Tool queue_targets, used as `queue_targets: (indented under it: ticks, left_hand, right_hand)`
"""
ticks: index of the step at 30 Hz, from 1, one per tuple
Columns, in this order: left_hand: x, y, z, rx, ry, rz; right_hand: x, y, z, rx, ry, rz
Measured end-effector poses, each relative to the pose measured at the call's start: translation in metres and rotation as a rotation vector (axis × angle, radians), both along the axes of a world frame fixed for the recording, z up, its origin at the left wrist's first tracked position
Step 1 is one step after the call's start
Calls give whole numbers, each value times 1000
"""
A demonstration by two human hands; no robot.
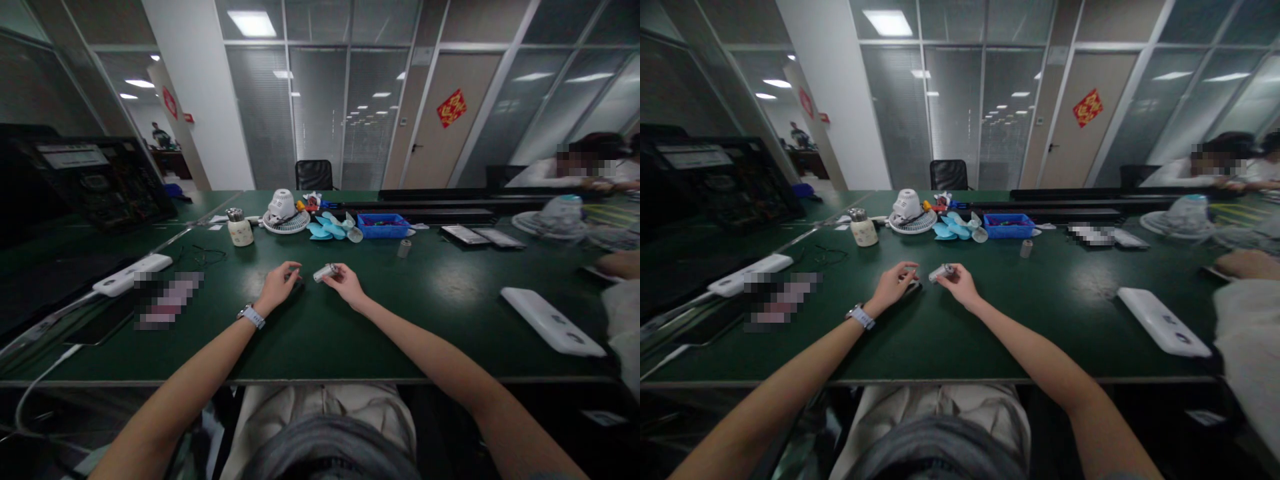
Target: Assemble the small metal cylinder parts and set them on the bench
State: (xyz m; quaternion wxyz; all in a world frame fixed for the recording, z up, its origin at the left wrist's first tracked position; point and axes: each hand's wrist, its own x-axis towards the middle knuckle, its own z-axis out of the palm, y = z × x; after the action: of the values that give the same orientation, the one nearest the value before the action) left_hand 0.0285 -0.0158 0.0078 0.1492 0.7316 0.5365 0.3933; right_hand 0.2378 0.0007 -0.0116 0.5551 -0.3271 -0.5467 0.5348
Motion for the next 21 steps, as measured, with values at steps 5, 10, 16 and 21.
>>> queue_targets:
  ticks: [5, 10, 16, 21]
  left_hand:
    - [0, 1, -1, -8, 12, 13]
    - [-2, 3, -4, -5, 26, 0]
    - [-2, 3, -4, 2, 28, 0]
    - [-2, 3, -3, -3, 24, -11]
  right_hand:
    - [3, 6, 5, -248, 146, 179]
    - [10, 7, 15, -454, 241, 292]
    - [13, 8, 20, -574, 334, 363]
    - [11, 7, 23, -588, 342, 371]
